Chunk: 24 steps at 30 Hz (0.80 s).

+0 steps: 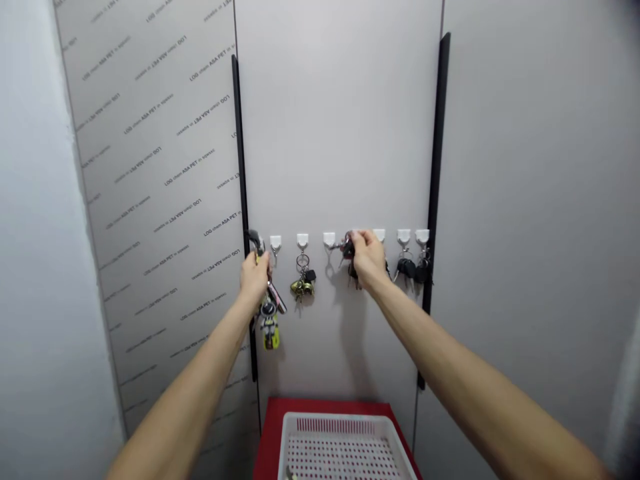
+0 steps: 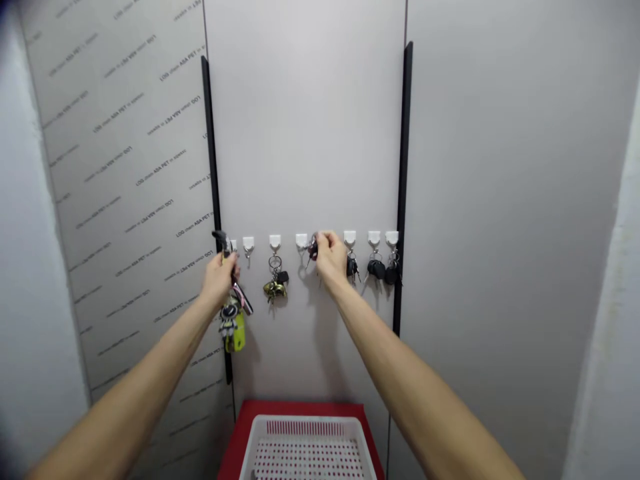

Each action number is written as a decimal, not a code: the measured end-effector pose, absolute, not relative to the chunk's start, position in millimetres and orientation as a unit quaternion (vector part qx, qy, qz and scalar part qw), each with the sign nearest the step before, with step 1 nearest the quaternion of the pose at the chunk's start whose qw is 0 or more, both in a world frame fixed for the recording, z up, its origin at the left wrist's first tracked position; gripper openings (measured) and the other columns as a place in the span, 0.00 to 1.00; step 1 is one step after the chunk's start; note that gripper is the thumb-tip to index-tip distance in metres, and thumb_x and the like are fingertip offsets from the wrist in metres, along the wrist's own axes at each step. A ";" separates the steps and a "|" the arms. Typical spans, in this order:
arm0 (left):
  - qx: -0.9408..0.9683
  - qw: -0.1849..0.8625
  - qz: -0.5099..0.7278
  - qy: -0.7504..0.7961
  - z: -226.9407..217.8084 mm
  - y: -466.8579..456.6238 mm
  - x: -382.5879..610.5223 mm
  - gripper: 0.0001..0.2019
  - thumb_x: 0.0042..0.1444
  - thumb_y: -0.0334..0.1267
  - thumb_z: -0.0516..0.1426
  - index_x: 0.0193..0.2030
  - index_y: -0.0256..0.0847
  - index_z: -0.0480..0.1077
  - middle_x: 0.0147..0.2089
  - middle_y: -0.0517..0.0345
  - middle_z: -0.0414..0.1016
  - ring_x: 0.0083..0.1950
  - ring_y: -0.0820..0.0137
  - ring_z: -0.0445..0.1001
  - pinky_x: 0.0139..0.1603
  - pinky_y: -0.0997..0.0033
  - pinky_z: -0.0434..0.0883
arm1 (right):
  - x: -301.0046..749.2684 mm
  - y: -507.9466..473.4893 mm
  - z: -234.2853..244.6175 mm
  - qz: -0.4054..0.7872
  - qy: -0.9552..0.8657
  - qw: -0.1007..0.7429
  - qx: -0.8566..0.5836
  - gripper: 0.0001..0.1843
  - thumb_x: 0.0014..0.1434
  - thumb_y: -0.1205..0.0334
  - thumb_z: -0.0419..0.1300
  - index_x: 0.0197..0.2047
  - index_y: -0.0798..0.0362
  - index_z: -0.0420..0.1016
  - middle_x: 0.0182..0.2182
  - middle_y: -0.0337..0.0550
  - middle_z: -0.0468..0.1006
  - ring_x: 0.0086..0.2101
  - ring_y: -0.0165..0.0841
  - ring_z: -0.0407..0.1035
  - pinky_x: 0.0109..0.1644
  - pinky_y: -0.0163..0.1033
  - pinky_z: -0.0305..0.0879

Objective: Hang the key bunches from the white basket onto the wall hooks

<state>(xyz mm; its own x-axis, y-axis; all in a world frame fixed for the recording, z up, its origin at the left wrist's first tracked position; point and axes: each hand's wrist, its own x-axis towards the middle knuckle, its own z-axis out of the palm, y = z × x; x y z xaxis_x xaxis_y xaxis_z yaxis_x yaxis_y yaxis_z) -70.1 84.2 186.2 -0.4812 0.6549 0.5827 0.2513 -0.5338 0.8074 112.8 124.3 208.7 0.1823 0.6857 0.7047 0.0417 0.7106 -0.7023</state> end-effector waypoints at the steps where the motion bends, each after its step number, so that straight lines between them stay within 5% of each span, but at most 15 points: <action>1: 0.491 0.146 0.744 0.429 196.6 81.2 -69.6 0.07 0.42 0.41 0.47 0.24 0.39 0.57 0.16 0.67 0.56 0.15 0.81 0.54 0.16 0.82 0.53 | 111.4 121.0 216.0 0.236 -0.605 0.707 -0.280 0.12 0.43 0.54 0.46 0.24 0.54 0.60 0.16 0.33 0.62 0.17 0.22 0.56 0.20 0.28 0.54; 5: 0.518 0.179 0.739 0.393 210.5 76.2 -59.1 0.06 0.41 0.39 0.48 0.24 0.38 0.57 0.14 0.69 0.54 0.14 0.82 0.52 0.14 0.83 0.50 | 101.3 121.9 222.4 0.234 -0.659 0.664 -0.266 0.08 0.39 0.59 0.50 0.23 0.55 0.63 0.17 0.34 0.64 0.18 0.22 0.57 0.22 0.28 0.54; 12: 0.541 0.192 0.649 0.500 174.1 99.9 -28.6 0.07 0.34 0.37 0.54 0.21 0.36 0.61 0.16 0.65 0.61 0.18 0.79 0.59 0.20 0.79 0.56 | 101.0 148.0 246.3 0.151 -0.566 0.739 -0.333 0.09 0.39 0.62 0.48 0.25 0.56 0.65 0.18 0.35 0.64 0.20 0.23 0.57 0.23 0.29 0.53; 17: 0.504 0.202 0.651 0.530 152.9 114.8 -19.2 0.06 0.33 0.34 0.54 0.22 0.36 0.62 0.22 0.61 0.65 0.23 0.77 0.61 0.23 0.79 0.58 | 100.8 120.4 233.3 0.157 -0.718 0.628 -0.255 0.11 0.42 0.63 0.47 0.30 0.56 0.65 0.14 0.32 0.60 0.16 0.22 0.53 0.19 0.28 0.49; 24: 0.508 0.208 0.636 0.542 146.1 114.5 -18.4 0.04 0.32 0.33 0.53 0.20 0.35 0.63 0.17 0.64 0.62 0.19 0.79 0.58 0.19 0.80 0.56 | 110.8 123.7 200.3 0.150 -0.733 0.557 -0.360 0.09 0.41 0.65 0.48 0.28 0.55 0.66 0.13 0.34 0.61 0.15 0.23 0.53 0.19 0.29 0.49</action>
<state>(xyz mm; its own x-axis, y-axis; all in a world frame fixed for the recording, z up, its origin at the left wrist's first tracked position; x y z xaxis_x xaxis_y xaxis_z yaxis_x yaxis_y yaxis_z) -18.4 114.5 146.1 -0.3965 0.8155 0.4216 0.2867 -0.3263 0.9008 110.8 123.7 200.3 -0.1206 0.6948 0.7090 0.3613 0.6960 -0.6206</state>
